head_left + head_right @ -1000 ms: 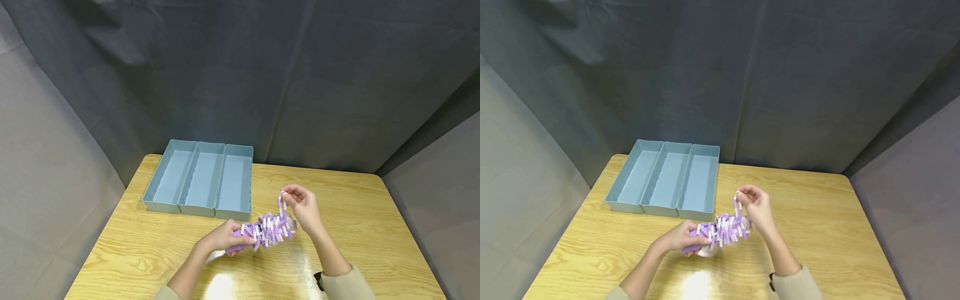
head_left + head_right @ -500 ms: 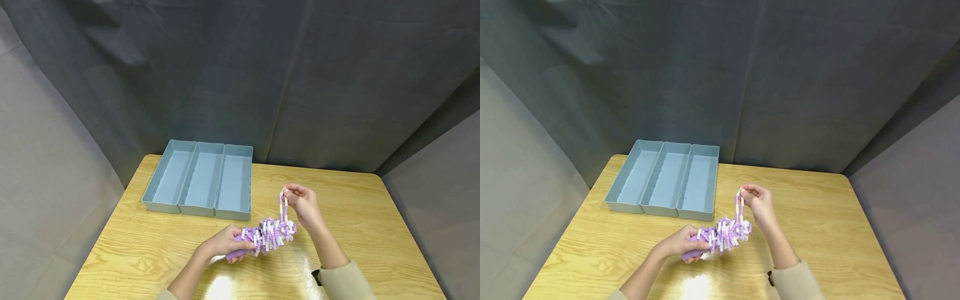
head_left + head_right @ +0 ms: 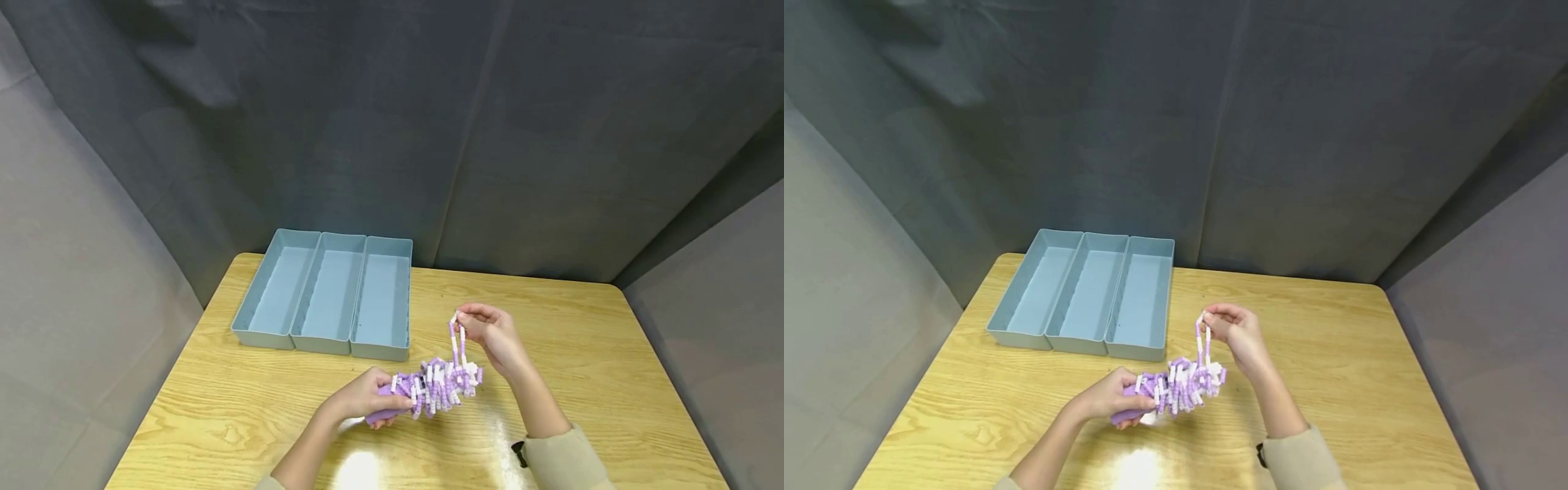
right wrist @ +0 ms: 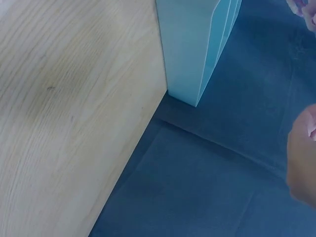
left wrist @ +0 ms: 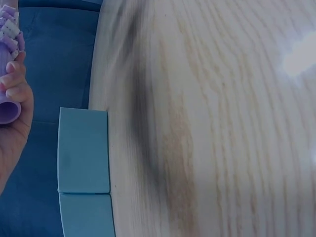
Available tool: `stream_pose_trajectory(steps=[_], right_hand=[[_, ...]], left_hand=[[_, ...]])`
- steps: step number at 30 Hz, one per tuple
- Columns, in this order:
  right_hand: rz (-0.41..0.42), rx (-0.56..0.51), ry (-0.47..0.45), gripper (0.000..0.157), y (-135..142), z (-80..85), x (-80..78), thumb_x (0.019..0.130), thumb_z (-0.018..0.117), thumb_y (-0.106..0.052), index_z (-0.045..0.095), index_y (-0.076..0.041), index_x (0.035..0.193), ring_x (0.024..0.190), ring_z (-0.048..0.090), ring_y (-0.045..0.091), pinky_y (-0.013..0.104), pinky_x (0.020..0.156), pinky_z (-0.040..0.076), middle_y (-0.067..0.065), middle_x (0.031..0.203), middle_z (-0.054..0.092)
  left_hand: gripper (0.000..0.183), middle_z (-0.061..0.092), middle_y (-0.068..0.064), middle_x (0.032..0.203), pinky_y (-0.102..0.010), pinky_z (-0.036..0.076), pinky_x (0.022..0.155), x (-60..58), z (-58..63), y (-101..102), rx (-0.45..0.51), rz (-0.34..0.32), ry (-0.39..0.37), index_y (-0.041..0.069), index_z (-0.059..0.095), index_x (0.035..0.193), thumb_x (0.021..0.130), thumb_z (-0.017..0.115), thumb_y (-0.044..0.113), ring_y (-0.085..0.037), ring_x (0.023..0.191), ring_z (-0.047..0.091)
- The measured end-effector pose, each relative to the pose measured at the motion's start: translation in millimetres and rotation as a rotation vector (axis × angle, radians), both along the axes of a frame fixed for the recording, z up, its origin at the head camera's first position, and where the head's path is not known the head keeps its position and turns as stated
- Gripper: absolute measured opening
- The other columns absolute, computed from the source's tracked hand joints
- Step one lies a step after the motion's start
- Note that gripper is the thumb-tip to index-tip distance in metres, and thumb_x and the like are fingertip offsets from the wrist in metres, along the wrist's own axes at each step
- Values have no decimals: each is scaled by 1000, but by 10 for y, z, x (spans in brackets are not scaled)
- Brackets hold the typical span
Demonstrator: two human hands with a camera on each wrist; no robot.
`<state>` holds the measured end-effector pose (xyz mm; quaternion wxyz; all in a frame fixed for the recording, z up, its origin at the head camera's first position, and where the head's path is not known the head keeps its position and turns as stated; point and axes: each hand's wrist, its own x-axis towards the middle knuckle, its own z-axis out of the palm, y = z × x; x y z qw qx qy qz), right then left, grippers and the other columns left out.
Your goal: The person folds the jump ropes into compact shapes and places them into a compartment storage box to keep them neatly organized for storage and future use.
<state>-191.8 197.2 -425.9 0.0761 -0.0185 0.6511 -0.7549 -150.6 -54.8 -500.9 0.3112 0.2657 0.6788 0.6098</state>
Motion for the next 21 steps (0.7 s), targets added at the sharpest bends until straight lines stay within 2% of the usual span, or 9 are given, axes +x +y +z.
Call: stream_pose_trajectory(steps=[4,6,9,11,13,16,18,21], right_hand=[[92,15,21,12,40,-39,-13,89,59,-10,60,-3,98,75,62,12,27,70,54,-1,81,64],[126,20,29,10,55,-52,-20,90,58,-12,60,-8,99,76,62,12,27,71,54,-1,84,64],[167,31,47,19,66,-65,-35,92,55,-14,58,-1,106,78,61,11,28,74,53,-2,87,64],[187,38,57,24,66,-68,-41,93,53,-15,56,2,109,79,61,10,28,75,53,-2,89,64],[206,44,66,24,64,-68,-47,94,52,-16,56,2,110,80,60,11,28,76,53,-2,91,63],[219,52,72,17,52,-72,-54,94,53,-18,60,-9,106,83,59,10,26,77,52,-3,94,63],[227,55,92,15,47,-85,-65,94,52,-17,60,-13,105,84,59,11,25,77,52,-2,95,63],[221,70,141,22,26,-120,-91,95,50,-19,59,-4,109,86,60,12,25,78,52,1,95,63]], left_hand=[[24,53,-20,55,-23,38,33,2,-16,-16,20,-4,12,-6,60,79,87,61,16,-14,38,45],[25,51,-30,57,-25,38,32,3,-16,-20,38,-9,12,-7,59,79,87,61,16,-14,39,45],[27,49,-39,62,-25,39,33,1,-21,-23,57,-4,10,-8,58,78,87,61,18,-14,39,45],[29,50,-40,63,-30,42,32,-3,-21,-26,63,5,11,-8,58,79,86,62,19,-14,40,47],[30,54,-33,61,-41,45,34,-6,-17,-29,59,21,7,-7,59,80,86,64,22,-14,40,49],[30,58,-17,59,-55,46,40,-10,-11,-37,52,43,1,-6,60,83,84,65,24,-14,42,51],[30,60,-9,60,-55,47,43,-14,-13,-42,45,56,-7,-5,61,84,84,66,25,-14,43,52],[29,60,-14,61,-44,51,42,-22,-27,-51,44,87,-26,-5,62,86,82,68,24,-15,44,54]])
